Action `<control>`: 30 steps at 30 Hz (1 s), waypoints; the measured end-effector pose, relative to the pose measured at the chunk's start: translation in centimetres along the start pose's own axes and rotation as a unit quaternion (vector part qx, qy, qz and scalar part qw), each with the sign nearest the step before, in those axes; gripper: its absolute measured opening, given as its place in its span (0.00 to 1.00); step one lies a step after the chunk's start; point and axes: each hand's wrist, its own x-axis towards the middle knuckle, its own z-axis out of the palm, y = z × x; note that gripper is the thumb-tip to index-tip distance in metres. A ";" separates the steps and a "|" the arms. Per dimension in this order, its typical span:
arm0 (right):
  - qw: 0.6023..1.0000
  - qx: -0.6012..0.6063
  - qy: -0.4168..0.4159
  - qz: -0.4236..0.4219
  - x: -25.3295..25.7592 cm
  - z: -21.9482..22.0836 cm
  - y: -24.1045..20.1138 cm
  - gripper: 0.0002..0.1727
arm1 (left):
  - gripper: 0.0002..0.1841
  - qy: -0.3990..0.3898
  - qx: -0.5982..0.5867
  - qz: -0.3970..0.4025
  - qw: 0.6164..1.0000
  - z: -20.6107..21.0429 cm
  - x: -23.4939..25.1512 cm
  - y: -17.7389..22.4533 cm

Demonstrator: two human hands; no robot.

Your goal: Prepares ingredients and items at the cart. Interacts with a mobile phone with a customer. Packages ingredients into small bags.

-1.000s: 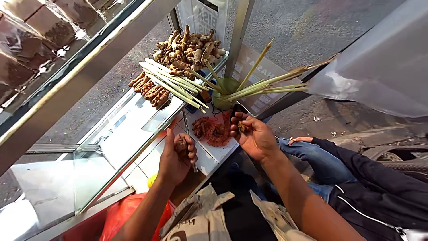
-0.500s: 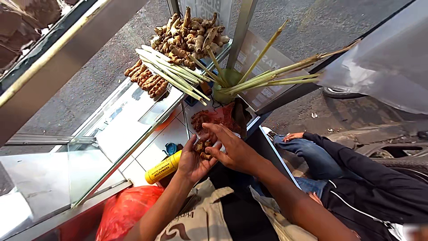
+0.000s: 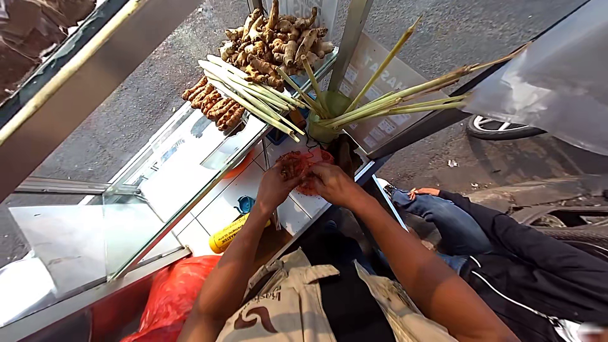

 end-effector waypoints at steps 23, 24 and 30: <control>0.955 -0.213 -0.123 -0.165 9.2 6.6 4.5 0.35 | 0.06 0.092 -0.220 0.242 0.941 6.2 -6.8 -1.3; 0.952 -0.230 -0.129 -0.154 9.4 6.3 4.0 0.34 | 0.07 0.089 -0.221 0.240 0.941 6.2 -6.8 -1.4; 0.943 -0.257 -0.178 -0.116 9.0 6.0 3.2 0.45 | 0.07 0.071 -0.213 0.231 0.947 4.9 -7.0 -2.2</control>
